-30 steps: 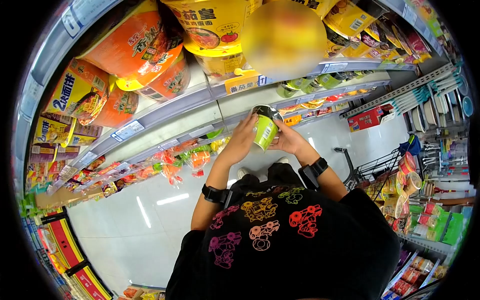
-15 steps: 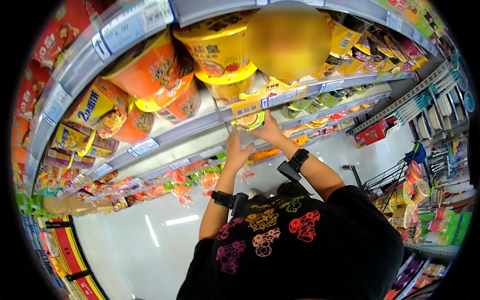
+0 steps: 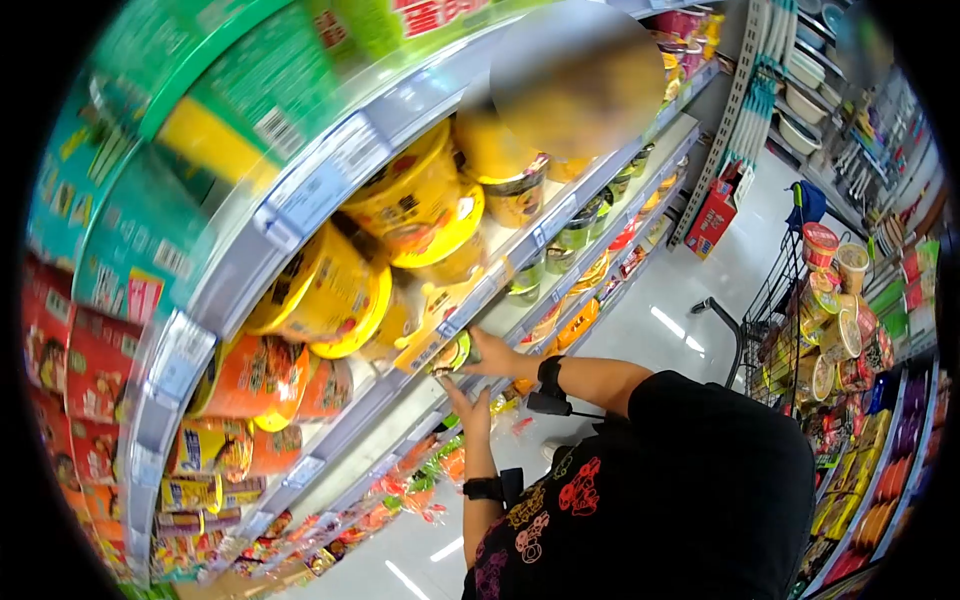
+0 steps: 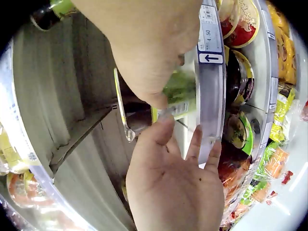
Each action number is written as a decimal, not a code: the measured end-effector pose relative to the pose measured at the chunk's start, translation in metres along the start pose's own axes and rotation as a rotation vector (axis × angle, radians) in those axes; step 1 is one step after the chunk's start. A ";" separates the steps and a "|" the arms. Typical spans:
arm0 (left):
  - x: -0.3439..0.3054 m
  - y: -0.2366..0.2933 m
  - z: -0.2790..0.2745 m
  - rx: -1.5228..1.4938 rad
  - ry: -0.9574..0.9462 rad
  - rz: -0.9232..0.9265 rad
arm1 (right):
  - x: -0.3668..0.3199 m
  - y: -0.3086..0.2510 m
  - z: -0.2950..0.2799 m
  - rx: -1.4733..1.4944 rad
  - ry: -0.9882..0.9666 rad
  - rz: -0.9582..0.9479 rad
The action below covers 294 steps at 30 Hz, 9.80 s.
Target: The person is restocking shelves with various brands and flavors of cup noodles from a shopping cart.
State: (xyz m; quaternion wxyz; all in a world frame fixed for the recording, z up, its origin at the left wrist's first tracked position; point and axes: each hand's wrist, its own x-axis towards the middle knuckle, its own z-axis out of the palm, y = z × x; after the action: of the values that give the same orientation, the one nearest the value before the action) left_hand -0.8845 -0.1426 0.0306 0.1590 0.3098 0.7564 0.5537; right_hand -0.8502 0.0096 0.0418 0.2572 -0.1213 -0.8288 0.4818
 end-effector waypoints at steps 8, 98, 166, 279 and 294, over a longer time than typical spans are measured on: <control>-0.030 -0.001 0.072 -0.243 0.348 -0.299 | -0.061 -0.008 -0.071 -0.016 -0.036 0.028; 0.001 0.120 0.199 -0.322 0.079 -0.097 | -0.123 -0.013 -0.251 -0.010 0.324 0.235; -0.125 0.163 0.393 -0.167 -1.356 0.069 | -0.343 -0.065 -0.379 -0.648 0.614 0.570; 0.150 0.099 0.197 -0.416 -0.138 -0.422 | 0.037 0.111 -0.244 0.625 -0.027 0.813; 0.083 0.131 0.183 -0.305 -0.219 0.056 | -0.025 0.008 -0.247 0.317 0.292 0.214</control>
State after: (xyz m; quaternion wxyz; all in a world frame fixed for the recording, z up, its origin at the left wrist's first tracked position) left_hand -0.8021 0.0716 0.1002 0.2699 0.3614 0.6330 0.6291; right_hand -0.6950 0.1843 0.1268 0.3377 -0.2348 -0.6793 0.6077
